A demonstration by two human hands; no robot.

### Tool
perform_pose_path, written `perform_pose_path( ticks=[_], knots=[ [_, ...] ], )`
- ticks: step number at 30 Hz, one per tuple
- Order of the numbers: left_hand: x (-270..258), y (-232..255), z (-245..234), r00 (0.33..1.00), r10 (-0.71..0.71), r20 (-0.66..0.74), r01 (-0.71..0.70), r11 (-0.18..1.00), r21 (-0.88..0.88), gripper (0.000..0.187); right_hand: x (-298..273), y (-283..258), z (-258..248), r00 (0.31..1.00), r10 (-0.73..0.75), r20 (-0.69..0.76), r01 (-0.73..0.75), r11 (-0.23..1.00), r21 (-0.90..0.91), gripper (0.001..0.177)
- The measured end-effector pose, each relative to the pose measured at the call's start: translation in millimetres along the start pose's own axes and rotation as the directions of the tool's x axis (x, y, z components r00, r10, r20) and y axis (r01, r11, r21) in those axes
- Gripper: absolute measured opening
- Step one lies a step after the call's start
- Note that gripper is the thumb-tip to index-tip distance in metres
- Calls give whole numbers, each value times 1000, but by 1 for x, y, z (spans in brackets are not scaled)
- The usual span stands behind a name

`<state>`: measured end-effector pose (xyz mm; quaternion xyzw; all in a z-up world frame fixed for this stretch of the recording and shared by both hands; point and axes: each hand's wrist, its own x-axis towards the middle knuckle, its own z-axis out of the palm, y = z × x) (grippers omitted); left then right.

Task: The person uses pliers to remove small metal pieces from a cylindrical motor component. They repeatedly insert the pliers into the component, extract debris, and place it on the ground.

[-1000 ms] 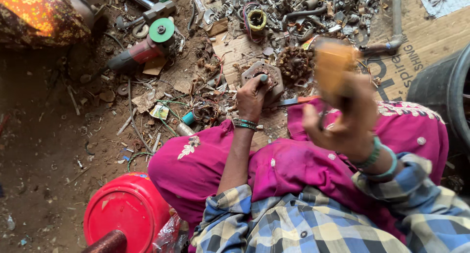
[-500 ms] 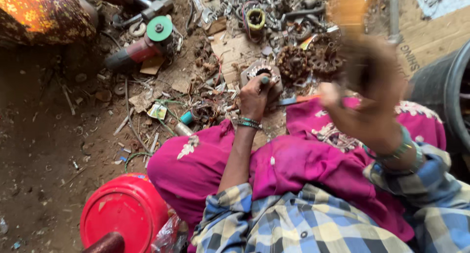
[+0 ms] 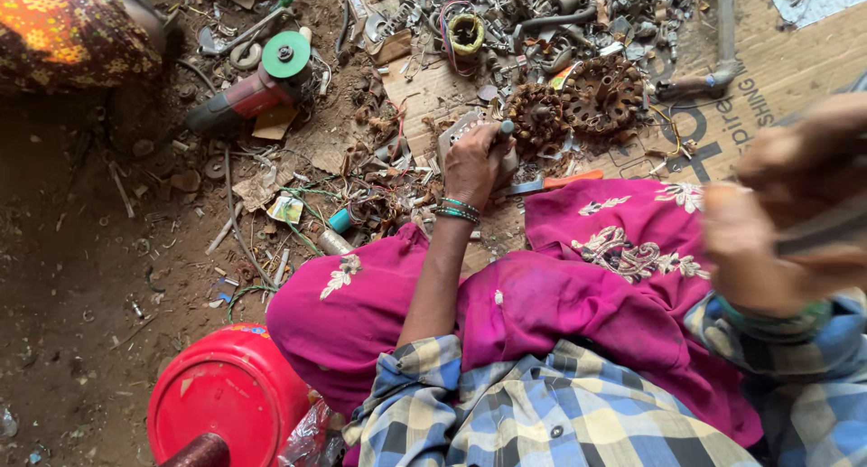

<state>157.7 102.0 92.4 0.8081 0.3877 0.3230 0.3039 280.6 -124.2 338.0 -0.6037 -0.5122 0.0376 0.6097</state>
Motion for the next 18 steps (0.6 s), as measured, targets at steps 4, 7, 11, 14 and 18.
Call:
perform_pose_path(
  ticks=[4, 7, 11, 14, 18],
  knots=[
    [-1, 3, -5, 1000, -1, 17, 2, 1000, -10, 22, -4, 67, 52, 946, -92, 312, 118, 991, -68, 60],
    [1, 9, -12, 1000, 30, 4, -30, 1000, 3, 18, -25, 114, 51, 842, 232, 487, 14, 893, -450, 64],
    [-2, 12, -13, 993, 86, -85, -88, 996, -25, 21, -46, 149, 3, 913, 55, 405, 158, 866, -475, 45],
    [0, 12, -9, 992, 91, -86, -92, 996, -10, 25, -37, 153, -42, 920, -65, 387, 359, 539, -762, 33],
    [-7, 5, -5, 995, 68, -77, -71, 997, -36, 23, -28, 147, -7, 678, -324, 660, 483, -480, -732, 31]
  ],
)
